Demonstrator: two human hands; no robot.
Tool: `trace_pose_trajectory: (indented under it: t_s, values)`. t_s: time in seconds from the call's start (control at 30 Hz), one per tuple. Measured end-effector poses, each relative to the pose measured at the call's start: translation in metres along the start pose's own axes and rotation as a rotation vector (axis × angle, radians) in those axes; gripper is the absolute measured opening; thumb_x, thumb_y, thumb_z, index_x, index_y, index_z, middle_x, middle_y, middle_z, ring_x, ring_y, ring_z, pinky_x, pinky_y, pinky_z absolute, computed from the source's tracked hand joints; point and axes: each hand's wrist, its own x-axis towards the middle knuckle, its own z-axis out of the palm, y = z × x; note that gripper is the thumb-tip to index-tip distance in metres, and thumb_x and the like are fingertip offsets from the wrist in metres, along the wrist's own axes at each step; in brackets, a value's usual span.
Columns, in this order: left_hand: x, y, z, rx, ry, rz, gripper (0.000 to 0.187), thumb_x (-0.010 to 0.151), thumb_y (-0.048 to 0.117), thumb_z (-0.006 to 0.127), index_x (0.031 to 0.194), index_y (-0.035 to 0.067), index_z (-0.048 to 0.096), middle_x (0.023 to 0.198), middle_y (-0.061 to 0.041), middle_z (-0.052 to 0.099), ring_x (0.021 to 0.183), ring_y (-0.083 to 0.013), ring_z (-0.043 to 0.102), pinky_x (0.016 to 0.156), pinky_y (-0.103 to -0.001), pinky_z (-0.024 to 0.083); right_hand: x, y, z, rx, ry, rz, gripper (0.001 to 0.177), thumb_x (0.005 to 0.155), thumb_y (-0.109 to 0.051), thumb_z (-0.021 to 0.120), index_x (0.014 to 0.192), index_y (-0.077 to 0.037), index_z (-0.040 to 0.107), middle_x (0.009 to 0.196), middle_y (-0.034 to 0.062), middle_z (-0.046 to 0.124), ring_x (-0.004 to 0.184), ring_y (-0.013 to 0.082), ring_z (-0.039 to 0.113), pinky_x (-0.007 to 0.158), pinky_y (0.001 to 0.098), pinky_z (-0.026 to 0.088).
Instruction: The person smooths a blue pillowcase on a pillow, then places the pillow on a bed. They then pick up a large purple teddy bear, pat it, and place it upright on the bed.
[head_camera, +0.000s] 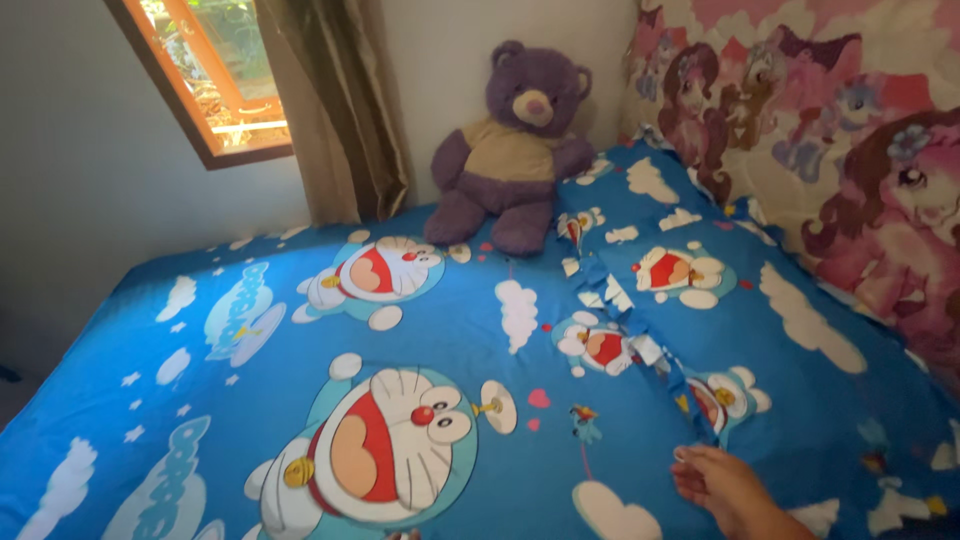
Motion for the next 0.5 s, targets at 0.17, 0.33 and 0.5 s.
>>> trace_pose_trajectory:
  t_s: [0.17, 0.33, 0.5]
  values:
    - [-0.028, -0.031, -0.047, -0.215, 0.022, -0.011, 0.043, 0.101, 0.032, 0.051, 0.137, 0.008, 0.051, 0.131, -0.015, 0.056, 0.101, -0.0321, 0.062, 0.078, -0.039, 0.05, -0.019, 0.01, 0.004, -0.001, -0.014, -0.043, 0.027, 0.093, -0.024, 0.07, 0.112, -0.004, 0.066, 0.098, 0.0153, 0.068, 0.094, 0.0286, 0.066, 0.086, 0.0456, 0.054]
    - [-0.056, -0.037, -0.098, -0.382, 0.072, 0.071, 0.042, 0.101, 0.032, 0.054, 0.134, 0.006, 0.054, 0.125, -0.015, 0.061, 0.096, -0.0303, 0.064, 0.073, -0.038, 0.052, -0.019, -0.008, 0.021, 0.026, -0.114, -0.107, 0.025, 0.094, -0.021, 0.066, 0.112, -0.003, 0.066, 0.1, 0.0164, 0.07, 0.094, 0.0302, 0.067, 0.087, 0.0473, 0.056]
    - [-0.093, -0.028, -0.13, -0.447, 0.186, 0.128, 0.041, 0.101, 0.031, 0.056, 0.133, 0.005, 0.056, 0.122, -0.015, 0.065, 0.093, -0.0295, 0.067, 0.07, -0.037, 0.053, -0.035, -0.028, 0.033, 0.031, -0.217, -0.14, 0.027, 0.095, -0.02, 0.066, 0.114, -0.001, 0.065, 0.101, 0.0165, 0.069, 0.095, 0.0293, 0.067, 0.088, 0.0463, 0.056]
